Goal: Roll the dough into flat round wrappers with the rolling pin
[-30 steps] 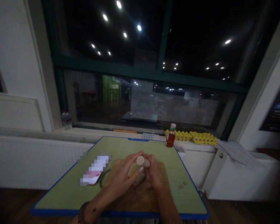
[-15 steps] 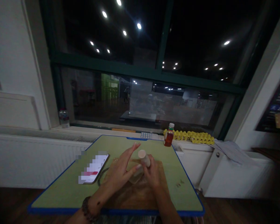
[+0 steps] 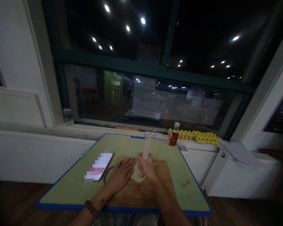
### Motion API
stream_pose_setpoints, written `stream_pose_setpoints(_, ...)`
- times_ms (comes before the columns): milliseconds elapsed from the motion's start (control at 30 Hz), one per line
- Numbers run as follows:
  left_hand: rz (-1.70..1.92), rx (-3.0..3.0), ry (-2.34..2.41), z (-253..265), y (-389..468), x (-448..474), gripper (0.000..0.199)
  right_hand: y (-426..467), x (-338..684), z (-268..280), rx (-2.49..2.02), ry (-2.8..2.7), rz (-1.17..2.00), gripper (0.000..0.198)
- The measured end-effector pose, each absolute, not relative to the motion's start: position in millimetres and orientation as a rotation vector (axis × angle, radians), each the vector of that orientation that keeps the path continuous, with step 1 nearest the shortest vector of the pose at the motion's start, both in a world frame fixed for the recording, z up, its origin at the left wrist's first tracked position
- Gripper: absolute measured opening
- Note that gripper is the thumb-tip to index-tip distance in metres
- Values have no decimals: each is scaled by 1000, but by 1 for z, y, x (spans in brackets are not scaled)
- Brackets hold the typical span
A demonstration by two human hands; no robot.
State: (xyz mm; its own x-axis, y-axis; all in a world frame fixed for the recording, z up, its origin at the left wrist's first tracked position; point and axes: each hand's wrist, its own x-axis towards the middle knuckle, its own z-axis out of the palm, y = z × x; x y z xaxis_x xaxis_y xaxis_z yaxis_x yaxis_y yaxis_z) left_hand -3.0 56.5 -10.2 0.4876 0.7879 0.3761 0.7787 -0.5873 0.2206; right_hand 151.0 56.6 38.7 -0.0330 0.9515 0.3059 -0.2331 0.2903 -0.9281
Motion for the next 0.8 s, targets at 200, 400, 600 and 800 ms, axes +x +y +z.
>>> stream_pose_setpoints(200, 700, 2752, 1487, -11, 53, 0, 45, 57, 147, 35, -816, -1178, 1124, 35)
stream_pose_setpoints(400, 778, 2780, 1516, -17, 55, 0, 42, 64, 155, 42, -754, -1074, 1122, 38)
stream_pose_setpoints(600, 809, 2778, 1510, -17, 54, 0, 41, 67, 164, 50, -716, -1049, 1018, 40)
stream_pose_setpoints(800, 763, 2736, 1517, -12, 50, 1, 42, 67, 148, 32, -899, -1093, 1067, 41)
